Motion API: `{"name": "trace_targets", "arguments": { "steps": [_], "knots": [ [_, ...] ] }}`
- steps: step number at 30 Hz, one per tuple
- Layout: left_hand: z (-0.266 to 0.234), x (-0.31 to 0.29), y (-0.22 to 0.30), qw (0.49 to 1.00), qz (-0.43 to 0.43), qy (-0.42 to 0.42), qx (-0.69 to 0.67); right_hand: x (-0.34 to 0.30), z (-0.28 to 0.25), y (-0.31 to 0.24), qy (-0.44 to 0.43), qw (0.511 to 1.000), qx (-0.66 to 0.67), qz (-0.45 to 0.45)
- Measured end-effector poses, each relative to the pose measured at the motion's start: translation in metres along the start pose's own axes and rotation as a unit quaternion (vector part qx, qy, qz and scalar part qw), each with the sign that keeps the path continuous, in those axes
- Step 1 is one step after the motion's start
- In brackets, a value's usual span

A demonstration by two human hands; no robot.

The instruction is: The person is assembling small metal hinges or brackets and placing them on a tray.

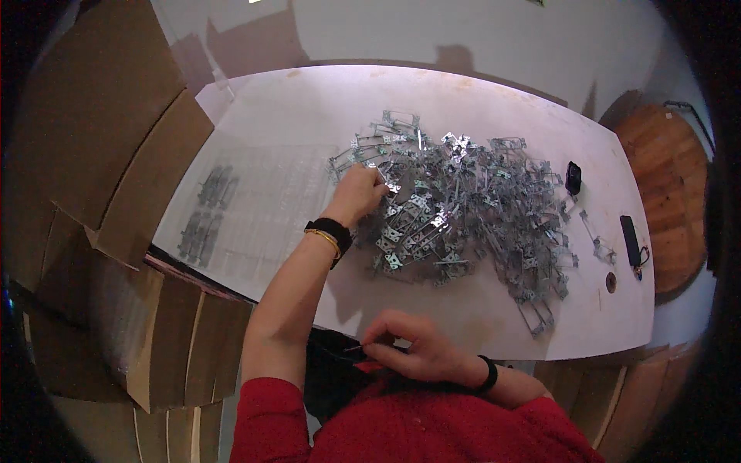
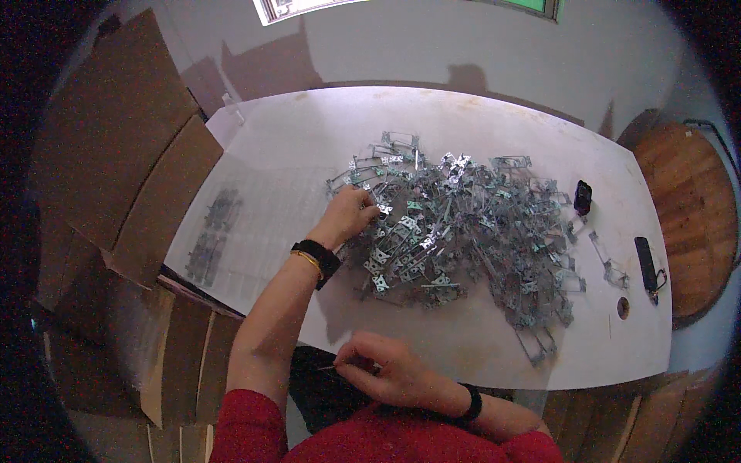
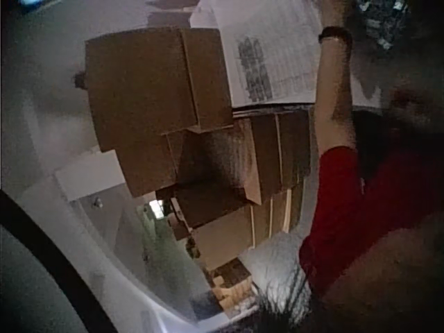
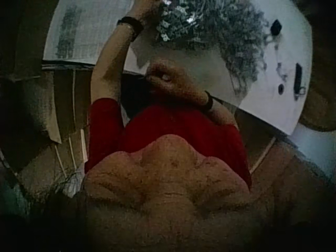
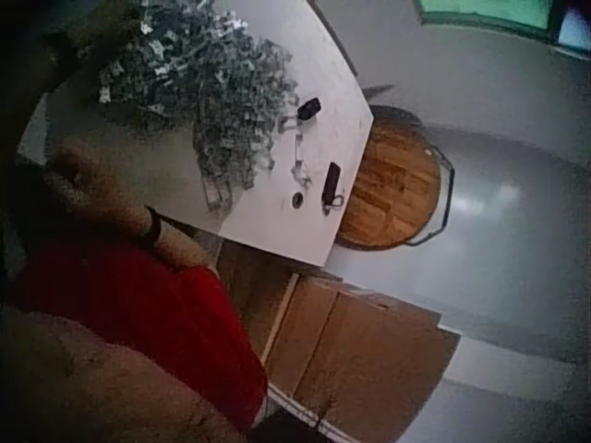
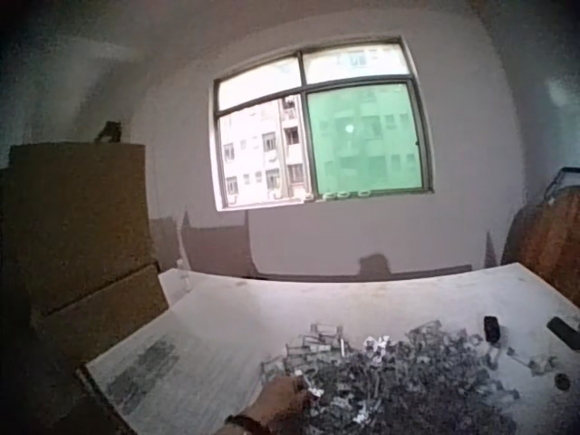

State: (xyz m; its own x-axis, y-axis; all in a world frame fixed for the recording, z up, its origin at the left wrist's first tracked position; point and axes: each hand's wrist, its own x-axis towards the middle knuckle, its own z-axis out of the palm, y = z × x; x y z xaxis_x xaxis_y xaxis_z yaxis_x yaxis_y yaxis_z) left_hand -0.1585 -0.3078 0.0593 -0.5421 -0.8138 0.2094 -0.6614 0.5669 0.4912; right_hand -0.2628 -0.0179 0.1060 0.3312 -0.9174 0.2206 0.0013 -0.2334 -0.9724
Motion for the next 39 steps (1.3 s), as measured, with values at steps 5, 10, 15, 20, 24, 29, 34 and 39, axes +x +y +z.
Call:
{"name": "trace_targets", "arguments": {
  "steps": [5,10,15,20,24,29,34,39],
  "knots": [
    [0.006,0.004,-0.002,0.996,-0.022,0.067,0.046,0.0,0.0,-0.006,-0.013,1.0,0.0,0.027],
    [0.004,0.006,-0.003,0.994,-0.04,0.096,-0.023,-0.002,0.001,-0.007,-0.011,0.999,-0.001,0.046],
    [-0.002,0.001,-0.008,0.99,-0.026,0.097,-0.094,-0.003,0.003,-0.007,-0.007,0.999,-0.002,0.048],
    [-0.001,-0.003,-0.004,0.969,-0.059,0.095,-0.22,-0.001,0.006,0.001,0.0,1.0,-0.012,-0.003],
    [-0.004,-0.008,-0.001,0.96,-0.09,0.148,-0.221,-0.003,0.008,0.005,0.001,1.0,-0.009,0.007],
    [-0.009,-0.027,-0.011,0.925,-0.112,0.094,-0.35,-0.006,0.01,-0.002,-0.011,0.997,0.025,0.073],
    [-0.015,-0.04,-0.014,0.921,-0.092,0.107,-0.364,-0.006,0.015,0.0,-0.009,0.999,0.011,0.043],
    [-0.012,-0.046,-0.012,0.946,-0.04,0.123,-0.298,-0.004,0.015,-0.003,-0.01,0.999,-0.015,0.027]
  ]
}}
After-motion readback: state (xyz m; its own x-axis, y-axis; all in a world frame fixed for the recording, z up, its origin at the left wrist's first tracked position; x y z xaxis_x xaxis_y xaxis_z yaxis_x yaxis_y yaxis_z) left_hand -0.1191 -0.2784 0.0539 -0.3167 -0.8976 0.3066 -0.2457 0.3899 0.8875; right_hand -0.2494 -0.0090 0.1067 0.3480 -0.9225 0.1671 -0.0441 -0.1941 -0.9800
